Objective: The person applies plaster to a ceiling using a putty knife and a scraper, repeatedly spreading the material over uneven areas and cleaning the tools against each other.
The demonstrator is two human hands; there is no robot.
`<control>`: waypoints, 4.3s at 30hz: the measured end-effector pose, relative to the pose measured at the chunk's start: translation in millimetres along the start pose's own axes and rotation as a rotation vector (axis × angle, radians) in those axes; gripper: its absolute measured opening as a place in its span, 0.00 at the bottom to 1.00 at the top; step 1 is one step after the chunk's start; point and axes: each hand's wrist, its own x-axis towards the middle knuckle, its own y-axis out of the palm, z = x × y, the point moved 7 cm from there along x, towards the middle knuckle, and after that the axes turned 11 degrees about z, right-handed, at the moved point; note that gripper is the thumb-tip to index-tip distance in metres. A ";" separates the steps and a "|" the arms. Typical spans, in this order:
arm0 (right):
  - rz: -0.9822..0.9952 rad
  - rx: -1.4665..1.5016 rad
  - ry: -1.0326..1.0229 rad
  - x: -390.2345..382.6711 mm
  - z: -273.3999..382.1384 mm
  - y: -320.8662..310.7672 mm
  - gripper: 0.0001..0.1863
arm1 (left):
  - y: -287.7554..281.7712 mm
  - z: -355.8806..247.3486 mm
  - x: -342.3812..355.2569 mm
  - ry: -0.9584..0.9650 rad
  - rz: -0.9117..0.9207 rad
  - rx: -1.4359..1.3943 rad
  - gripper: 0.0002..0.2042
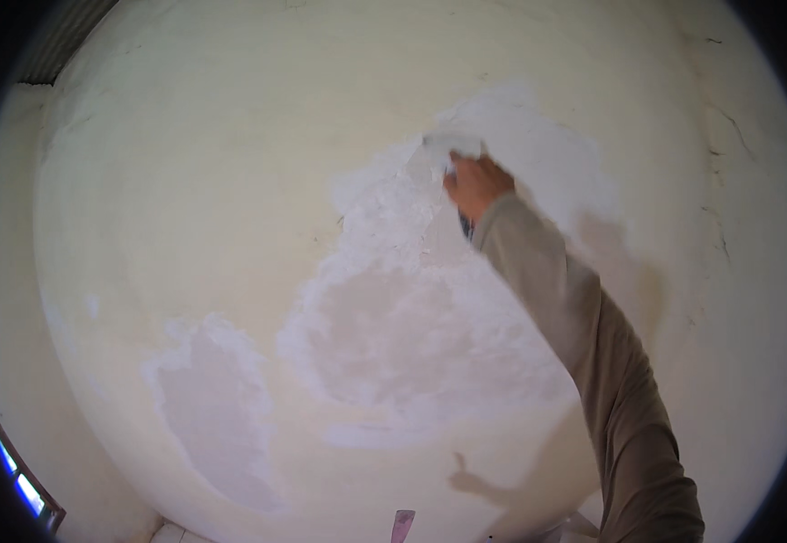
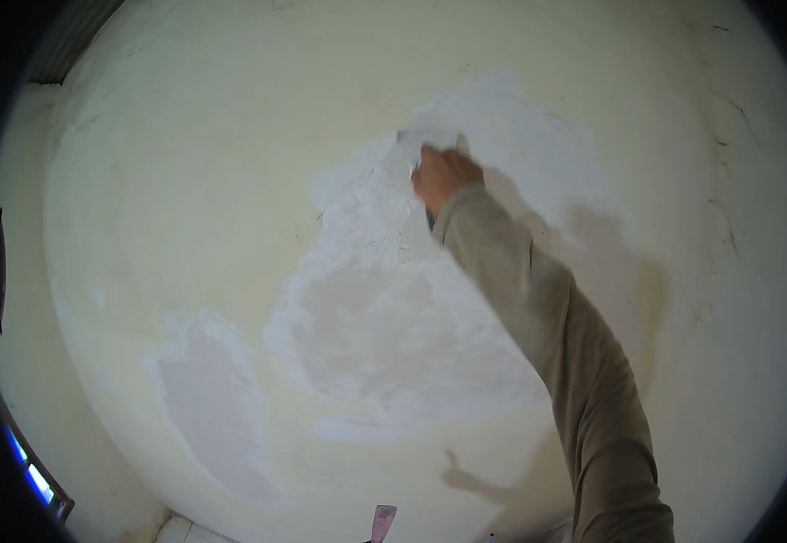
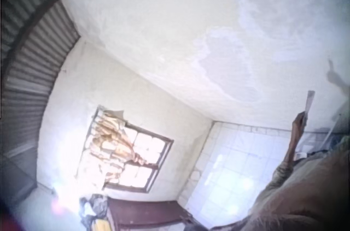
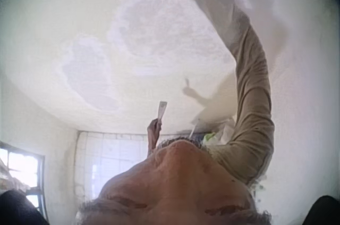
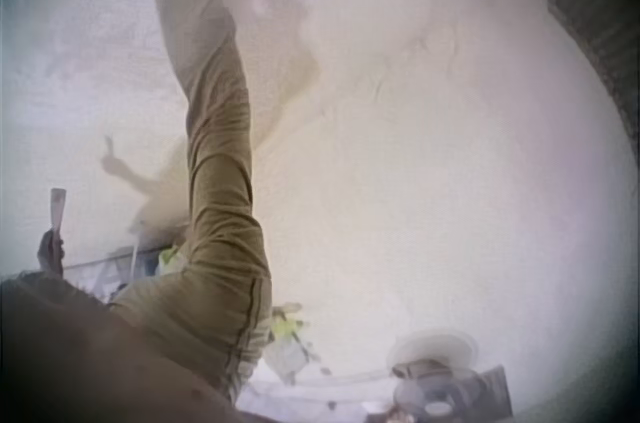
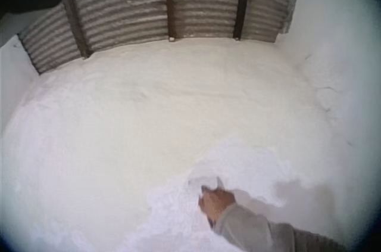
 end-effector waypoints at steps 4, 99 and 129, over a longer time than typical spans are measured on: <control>0.206 0.031 0.077 41.3 -1.1 -11.8 0.20 | 0.3 -0.5 -8.4 -0.033 -0.013 -0.035 0.13; 0.703 1.358 -0.433 -273.7 -1.8 116.3 0.18 | -45.2 -238.2 120.4 -0.071 0.201 -0.190 0.08; 0.532 0.926 -0.341 -261.2 -6.9 142.5 0.23 | -49.7 -246.5 121.5 0.053 0.211 -0.136 0.09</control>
